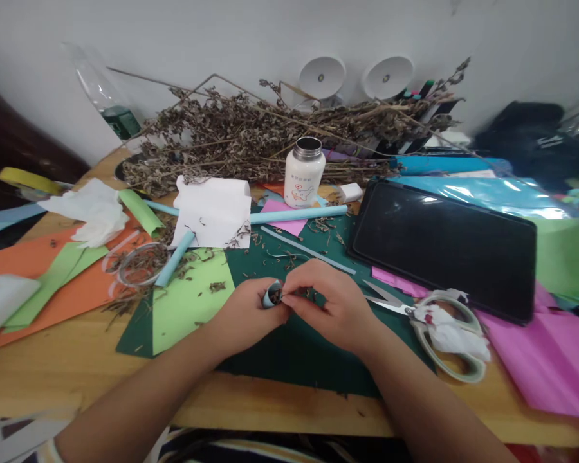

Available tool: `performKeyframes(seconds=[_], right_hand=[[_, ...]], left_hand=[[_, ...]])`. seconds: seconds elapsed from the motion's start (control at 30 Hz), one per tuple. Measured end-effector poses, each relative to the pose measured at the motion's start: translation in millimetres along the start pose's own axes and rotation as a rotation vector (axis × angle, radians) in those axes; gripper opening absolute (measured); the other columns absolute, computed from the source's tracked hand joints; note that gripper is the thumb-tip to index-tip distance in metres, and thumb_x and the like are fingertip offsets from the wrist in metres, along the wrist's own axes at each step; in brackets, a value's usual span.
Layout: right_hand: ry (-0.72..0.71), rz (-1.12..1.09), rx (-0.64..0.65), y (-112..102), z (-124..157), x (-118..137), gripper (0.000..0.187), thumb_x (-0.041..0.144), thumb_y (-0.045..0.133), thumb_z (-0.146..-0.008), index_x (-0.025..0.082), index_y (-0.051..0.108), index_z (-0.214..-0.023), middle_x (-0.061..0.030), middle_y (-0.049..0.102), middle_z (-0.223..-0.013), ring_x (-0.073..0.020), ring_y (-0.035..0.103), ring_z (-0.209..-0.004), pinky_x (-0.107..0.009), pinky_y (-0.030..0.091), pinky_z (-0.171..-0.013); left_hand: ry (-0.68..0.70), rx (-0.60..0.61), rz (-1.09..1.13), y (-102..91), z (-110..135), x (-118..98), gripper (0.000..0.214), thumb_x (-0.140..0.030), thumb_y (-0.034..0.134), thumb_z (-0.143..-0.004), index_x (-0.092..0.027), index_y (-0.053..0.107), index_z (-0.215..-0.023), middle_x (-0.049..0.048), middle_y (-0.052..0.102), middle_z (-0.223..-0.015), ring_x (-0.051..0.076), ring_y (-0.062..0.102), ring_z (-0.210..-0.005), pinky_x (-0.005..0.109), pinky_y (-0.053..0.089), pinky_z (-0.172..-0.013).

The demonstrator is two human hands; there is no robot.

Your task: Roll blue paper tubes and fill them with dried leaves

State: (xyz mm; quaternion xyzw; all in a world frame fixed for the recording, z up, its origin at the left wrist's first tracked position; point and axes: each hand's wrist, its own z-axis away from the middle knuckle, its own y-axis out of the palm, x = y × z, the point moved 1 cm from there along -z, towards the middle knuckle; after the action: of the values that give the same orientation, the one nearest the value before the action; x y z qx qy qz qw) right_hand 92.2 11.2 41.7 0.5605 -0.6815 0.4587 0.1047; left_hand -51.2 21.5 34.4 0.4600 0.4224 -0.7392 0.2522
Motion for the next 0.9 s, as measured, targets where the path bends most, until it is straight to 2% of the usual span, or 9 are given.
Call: performKeyframes(seconds=[0.1,0.17,0.27,0.37,0.5,0.57,0.67,0.77,0.9], right_hand=[[-0.048,0.051,-0.017,-3,0,0,0.006,0.015,0.052,-0.075,0.017,0.053,-0.08,-0.0032,0.059,-0.078,-0.012,0.052,-0.076,-0.026,0.042,-0.071],[-0.071,0.126,0.017,-5,1,0,0.008,0.019,0.052,-0.075,0.018,0.056,-0.082,-0.006,0.058,-0.088,-0.0145,0.051,-0.085,-0.031,0.04,-0.077],[-0.088,0.243,0.154,-5,2,1,0.015,0.026,0.05,-0.075,0.021,0.06,-0.085,-0.0074,0.05,-0.111,-0.0201,0.044,-0.1,-0.039,0.032,-0.088],[-0.028,0.297,0.334,-4,3,4,0.02,0.035,0.048,-0.076,0.021,0.061,-0.084,-0.0063,0.036,-0.13,-0.0276,0.031,-0.115,-0.045,0.027,-0.092],[0.055,0.294,0.44,-3,2,6,0.024,0.04,0.047,-0.076,0.02,0.06,-0.082,-0.007,0.025,-0.137,-0.033,0.021,-0.121,-0.051,0.025,-0.091],[0.033,0.235,0.39,-4,2,5,0.02,0.035,0.047,-0.077,0.02,0.06,-0.08,-0.0072,0.033,-0.133,-0.0301,0.027,-0.119,-0.049,0.027,-0.091],[-0.012,0.077,0.18,-8,1,3,0.014,0.023,0.046,-0.077,0.018,0.058,-0.084,-0.01,0.049,-0.116,-0.02,0.043,-0.108,-0.037,0.035,-0.09],[-0.006,0.009,0.027,-12,1,0,0.015,0.016,0.049,-0.075,0.016,0.053,-0.089,-0.01,0.054,-0.104,-0.0149,0.049,-0.099,-0.031,0.04,-0.085],[-0.039,0.11,0.085,-11,0,-3,0.01,0.016,0.051,-0.074,0.018,0.055,-0.083,-0.0075,0.054,-0.104,-0.0154,0.047,-0.101,-0.033,0.038,-0.087]], left_hand=[[-0.001,0.002,0.048,0.0,0,2,0.014,-0.024,0.047,-0.064,-0.015,0.043,-0.054,-0.0065,0.039,-0.048,0.007,0.035,-0.047,0.018,0.028,-0.044],[-0.006,-0.009,0.071,0.3,-1,3,0.014,-0.024,0.049,-0.064,-0.015,0.043,-0.055,-0.0067,0.039,-0.048,0.007,0.033,-0.046,0.018,0.028,-0.044],[0.013,-0.019,0.068,1.4,-1,3,0.013,-0.022,0.05,-0.061,-0.015,0.042,-0.053,-0.0062,0.041,-0.051,0.007,0.034,-0.05,0.018,0.03,-0.047],[-0.021,0.001,0.017,3.5,-1,4,0.012,-0.022,0.048,-0.061,-0.014,0.043,-0.053,-0.0044,0.044,-0.054,0.009,0.038,-0.053,0.02,0.033,-0.05],[-0.092,0.01,-0.029,5.3,-1,5,0.011,-0.025,0.049,-0.062,-0.013,0.049,-0.059,-0.002,0.049,-0.058,0.012,0.043,-0.057,0.023,0.036,-0.052],[-0.042,0.022,-0.026,5.5,-1,4,0.012,-0.025,0.051,-0.062,-0.013,0.051,-0.062,-0.0014,0.051,-0.061,0.013,0.045,-0.06,0.023,0.037,-0.054],[0.034,0.01,-0.005,5.0,0,2,0.013,-0.027,0.053,-0.064,-0.014,0.053,-0.068,-0.0018,0.051,-0.063,0.012,0.046,-0.061,0.022,0.038,-0.056],[0.04,-0.024,0.035,4.2,1,2,0.025,-0.028,0.053,-0.067,-0.017,0.052,-0.089,-0.0023,0.05,-0.069,0.011,0.045,-0.061,0.022,0.038,-0.057],[0.051,-0.008,0.152,3.0,2,5,0.046,-0.026,0.05,-0.072,-0.023,0.032,-0.114,-0.0007,0.048,-0.085,0.011,0.047,-0.072,0.022,0.041,-0.064]])
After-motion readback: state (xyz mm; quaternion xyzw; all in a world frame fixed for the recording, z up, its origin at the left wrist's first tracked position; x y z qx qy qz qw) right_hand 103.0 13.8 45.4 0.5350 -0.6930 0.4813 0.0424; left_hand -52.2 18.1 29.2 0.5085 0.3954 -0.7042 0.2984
